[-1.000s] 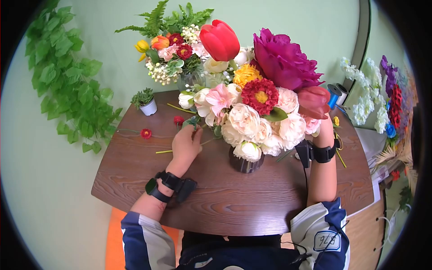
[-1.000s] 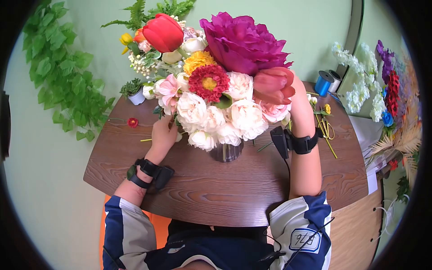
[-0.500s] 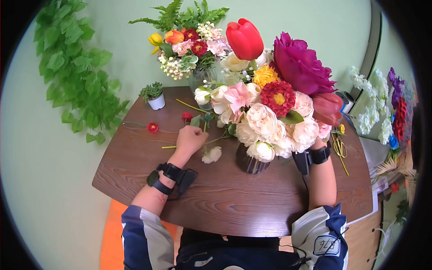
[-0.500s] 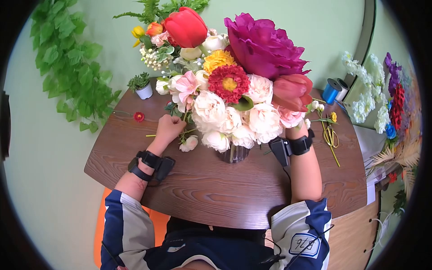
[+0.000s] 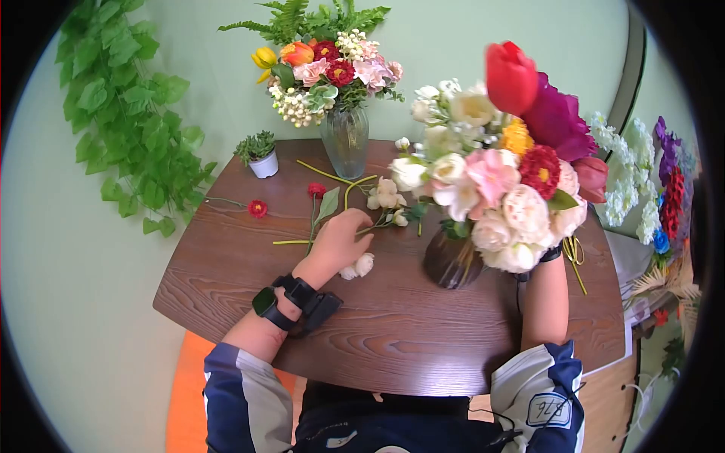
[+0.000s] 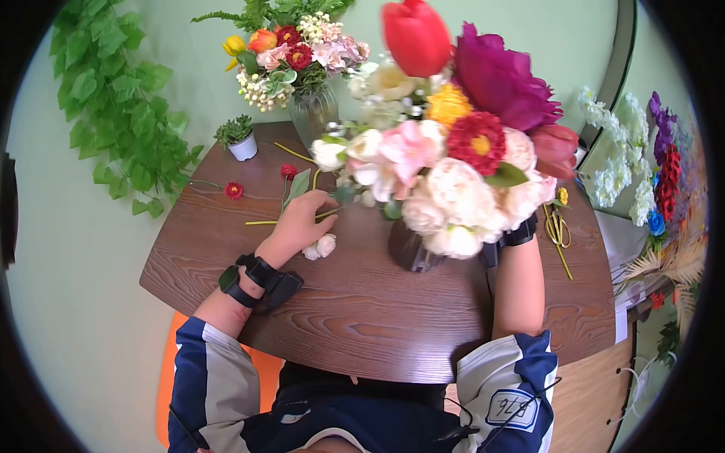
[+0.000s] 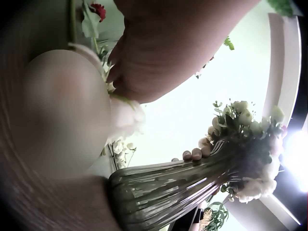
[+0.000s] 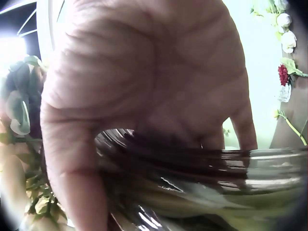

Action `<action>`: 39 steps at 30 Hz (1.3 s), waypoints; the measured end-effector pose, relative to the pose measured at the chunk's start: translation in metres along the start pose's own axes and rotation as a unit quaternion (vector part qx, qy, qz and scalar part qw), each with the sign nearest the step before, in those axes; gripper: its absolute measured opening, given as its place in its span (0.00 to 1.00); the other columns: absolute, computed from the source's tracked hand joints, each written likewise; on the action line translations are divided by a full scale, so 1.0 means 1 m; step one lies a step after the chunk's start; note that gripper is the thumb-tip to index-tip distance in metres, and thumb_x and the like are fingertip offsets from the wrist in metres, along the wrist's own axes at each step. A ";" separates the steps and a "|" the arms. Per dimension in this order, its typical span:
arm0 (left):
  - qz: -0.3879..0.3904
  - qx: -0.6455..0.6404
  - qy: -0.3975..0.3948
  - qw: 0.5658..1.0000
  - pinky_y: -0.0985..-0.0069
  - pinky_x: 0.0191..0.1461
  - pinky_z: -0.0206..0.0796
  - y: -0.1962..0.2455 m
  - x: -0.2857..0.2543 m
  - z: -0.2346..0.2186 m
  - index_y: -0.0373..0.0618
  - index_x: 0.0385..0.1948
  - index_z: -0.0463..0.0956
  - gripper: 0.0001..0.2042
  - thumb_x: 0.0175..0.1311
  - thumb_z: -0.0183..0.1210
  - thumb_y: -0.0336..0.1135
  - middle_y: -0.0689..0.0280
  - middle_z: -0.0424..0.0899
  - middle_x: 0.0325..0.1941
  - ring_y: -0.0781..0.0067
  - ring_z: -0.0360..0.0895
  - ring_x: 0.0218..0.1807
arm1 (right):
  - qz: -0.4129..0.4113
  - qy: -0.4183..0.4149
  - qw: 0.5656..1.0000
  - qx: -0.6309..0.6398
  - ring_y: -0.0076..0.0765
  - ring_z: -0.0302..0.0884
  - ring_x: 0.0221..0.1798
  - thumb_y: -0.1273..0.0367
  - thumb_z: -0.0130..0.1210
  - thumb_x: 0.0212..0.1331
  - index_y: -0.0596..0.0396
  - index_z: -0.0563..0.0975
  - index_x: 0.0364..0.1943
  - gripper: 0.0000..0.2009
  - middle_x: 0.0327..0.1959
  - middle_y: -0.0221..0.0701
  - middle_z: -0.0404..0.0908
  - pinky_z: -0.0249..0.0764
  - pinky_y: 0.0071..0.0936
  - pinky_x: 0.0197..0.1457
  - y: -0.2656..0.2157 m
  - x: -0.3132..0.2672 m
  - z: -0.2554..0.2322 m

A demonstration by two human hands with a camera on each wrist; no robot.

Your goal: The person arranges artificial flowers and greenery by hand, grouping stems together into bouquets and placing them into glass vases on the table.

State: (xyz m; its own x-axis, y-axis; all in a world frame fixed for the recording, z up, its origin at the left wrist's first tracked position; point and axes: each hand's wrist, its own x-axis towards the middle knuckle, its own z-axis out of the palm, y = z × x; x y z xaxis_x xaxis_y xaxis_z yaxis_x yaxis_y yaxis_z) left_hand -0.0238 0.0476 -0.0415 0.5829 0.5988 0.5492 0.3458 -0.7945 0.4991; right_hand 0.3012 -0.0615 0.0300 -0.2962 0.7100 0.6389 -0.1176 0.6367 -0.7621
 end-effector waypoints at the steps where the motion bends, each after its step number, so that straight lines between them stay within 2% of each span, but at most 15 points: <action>1: 0.000 -0.001 0.001 1.000 0.65 0.41 0.67 -0.008 -0.002 0.005 0.41 0.27 0.74 0.08 0.46 0.60 0.31 0.58 0.76 0.29 0.56 0.74 0.36 | -0.001 -0.005 1.000 -0.006 0.32 0.71 0.50 0.72 0.53 0.52 0.57 0.70 0.50 0.18 0.50 0.35 0.73 0.68 0.29 0.55 -0.003 -0.004 -0.014; 4: -0.030 0.033 0.002 0.999 0.64 0.40 0.67 -0.027 -0.007 0.009 0.40 0.27 0.73 0.08 0.46 0.61 0.31 0.58 0.76 0.29 0.56 0.75 0.35 | -0.005 -0.020 0.999 -0.026 0.32 0.71 0.50 0.72 0.53 0.51 0.57 0.70 0.50 0.19 0.50 0.34 0.73 0.68 0.29 0.55 0.001 -0.008 -0.011; 6: -0.098 0.070 -0.067 0.991 0.70 0.35 0.67 -0.029 -0.004 0.003 0.39 0.25 0.73 0.09 0.46 0.63 0.31 0.60 0.75 0.25 0.63 0.74 0.31 | -0.009 -0.028 0.999 -0.039 0.32 0.71 0.50 0.72 0.54 0.51 0.57 0.70 0.50 0.19 0.50 0.34 0.73 0.68 0.29 0.56 0.002 -0.009 -0.014; 11: -0.045 0.106 -0.113 0.987 0.66 0.36 0.66 -0.024 -0.005 0.004 0.38 0.24 0.72 0.08 0.48 0.61 0.31 0.59 0.73 0.24 0.57 0.74 0.32 | -0.019 -0.044 0.997 -0.064 0.32 0.71 0.50 0.72 0.55 0.50 0.57 0.70 0.50 0.20 0.50 0.34 0.74 0.67 0.29 0.56 0.005 -0.019 -0.002; 13: 0.009 0.128 -0.083 0.988 0.64 0.37 0.65 -0.017 -0.006 0.007 0.39 0.26 0.70 0.07 0.52 0.58 0.30 0.58 0.73 0.26 0.54 0.73 0.34 | -0.023 -0.051 0.996 -0.074 0.32 0.71 0.50 0.72 0.56 0.49 0.57 0.70 0.50 0.20 0.50 0.34 0.74 0.67 0.29 0.56 0.010 -0.010 -0.004; 14: 0.009 0.127 -0.083 0.988 0.64 0.37 0.65 -0.013 -0.005 0.006 0.39 0.26 0.70 0.07 0.52 0.58 0.30 0.58 0.73 0.26 0.54 0.73 0.34 | -0.024 -0.055 0.995 -0.080 0.32 0.71 0.50 0.72 0.56 0.49 0.57 0.71 0.50 0.21 0.50 0.34 0.74 0.67 0.29 0.56 0.011 -0.011 -0.003; 16: 0.033 0.125 -0.026 0.991 0.64 0.37 0.64 -0.006 -0.003 0.004 0.40 0.28 0.68 0.05 0.55 0.55 0.29 0.58 0.73 0.27 0.53 0.72 0.35 | -0.026 -0.063 0.993 -0.091 0.32 0.71 0.50 0.72 0.57 0.48 0.57 0.71 0.50 0.21 0.50 0.34 0.74 0.67 0.29 0.56 0.012 -0.014 -0.009; 20: 0.006 0.109 0.003 0.994 0.62 0.38 0.64 0.003 0.002 -0.001 0.41 0.31 0.67 0.06 0.56 0.54 0.31 0.59 0.73 0.30 0.55 0.72 0.37 | -0.030 -0.078 0.990 -0.113 0.31 0.71 0.50 0.72 0.58 0.47 0.57 0.71 0.50 0.22 0.50 0.34 0.74 0.67 0.29 0.57 0.013 -0.021 -0.014; 23: -0.035 0.070 0.121 0.990 0.62 0.35 0.64 0.006 0.006 -0.001 0.43 0.32 0.68 0.05 0.57 0.53 0.30 0.57 0.75 0.29 0.53 0.73 0.33 | -0.036 -0.077 0.986 -0.140 0.31 0.71 0.50 0.71 0.59 0.46 0.57 0.71 0.50 0.22 0.50 0.34 0.74 0.66 0.29 0.57 0.011 -0.033 -0.009; 24: -0.022 0.054 0.156 0.986 0.63 0.35 0.64 0.009 0.006 -0.002 0.43 0.32 0.69 0.04 0.58 0.53 0.30 0.57 0.76 0.30 0.53 0.74 0.34 | -0.039 -0.073 0.985 -0.155 0.31 0.71 0.50 0.71 0.59 0.46 0.57 0.71 0.50 0.22 0.50 0.34 0.74 0.66 0.28 0.57 0.017 -0.028 -0.006; 26: -0.024 0.011 0.189 0.982 0.65 0.33 0.65 0.005 0.006 0.000 0.43 0.32 0.70 0.03 0.60 0.51 0.31 0.57 0.76 0.29 0.54 0.75 0.33 | -0.043 -0.065 0.980 -0.182 0.31 0.71 0.50 0.71 0.60 0.46 0.57 0.71 0.50 0.23 0.50 0.34 0.74 0.66 0.28 0.57 0.021 -0.028 0.004; 30: -0.018 0.021 0.152 0.988 0.65 0.29 0.65 0.007 0.003 -0.001 0.44 0.30 0.71 0.03 0.61 0.51 0.32 0.58 0.76 0.24 0.54 0.75 0.28 | -0.054 -0.057 0.973 -0.217 0.31 0.71 0.51 0.71 0.61 0.45 0.57 0.71 0.50 0.23 0.50 0.34 0.74 0.66 0.28 0.57 0.028 0.000 0.001; 33: -0.031 0.063 0.169 0.983 0.64 0.24 0.63 0.001 0.002 0.003 0.45 0.26 0.72 0.06 0.61 0.52 0.34 0.59 0.75 0.16 0.55 0.74 0.20 | -0.057 -0.056 0.968 -0.236 0.31 0.70 0.51 0.71 0.62 0.44 0.57 0.71 0.50 0.24 0.50 0.34 0.74 0.66 0.28 0.58 0.037 0.014 0.015; 36: -0.060 0.107 0.107 0.987 0.64 0.24 0.63 0.000 0.001 0.002 0.44 0.24 0.73 0.08 0.60 0.52 0.36 0.58 0.75 0.17 0.54 0.74 0.21 | -0.061 -0.054 0.964 -0.252 0.30 0.70 0.51 0.71 0.63 0.43 0.57 0.71 0.50 0.25 0.50 0.34 0.74 0.65 0.28 0.58 0.050 0.041 0.037; 39: -0.010 0.148 0.134 0.980 0.61 0.27 0.65 -0.021 -0.003 0.010 0.44 0.25 0.75 0.06 0.53 0.55 0.36 0.57 0.77 0.18 0.51 0.75 0.23 | -0.063 -0.051 0.960 -0.270 0.30 0.70 0.51 0.71 0.63 0.42 0.57 0.71 0.50 0.25 0.50 0.34 0.74 0.65 0.28 0.58 0.058 0.046 0.052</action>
State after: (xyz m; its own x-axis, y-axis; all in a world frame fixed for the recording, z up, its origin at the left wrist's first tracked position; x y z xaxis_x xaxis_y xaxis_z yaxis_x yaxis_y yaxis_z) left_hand -0.0255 0.0619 -0.0602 0.3737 0.5885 0.7169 0.5771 -0.7526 0.3171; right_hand 0.2313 -0.0076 0.0095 -0.4070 0.6008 0.6880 0.3403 0.7987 -0.4962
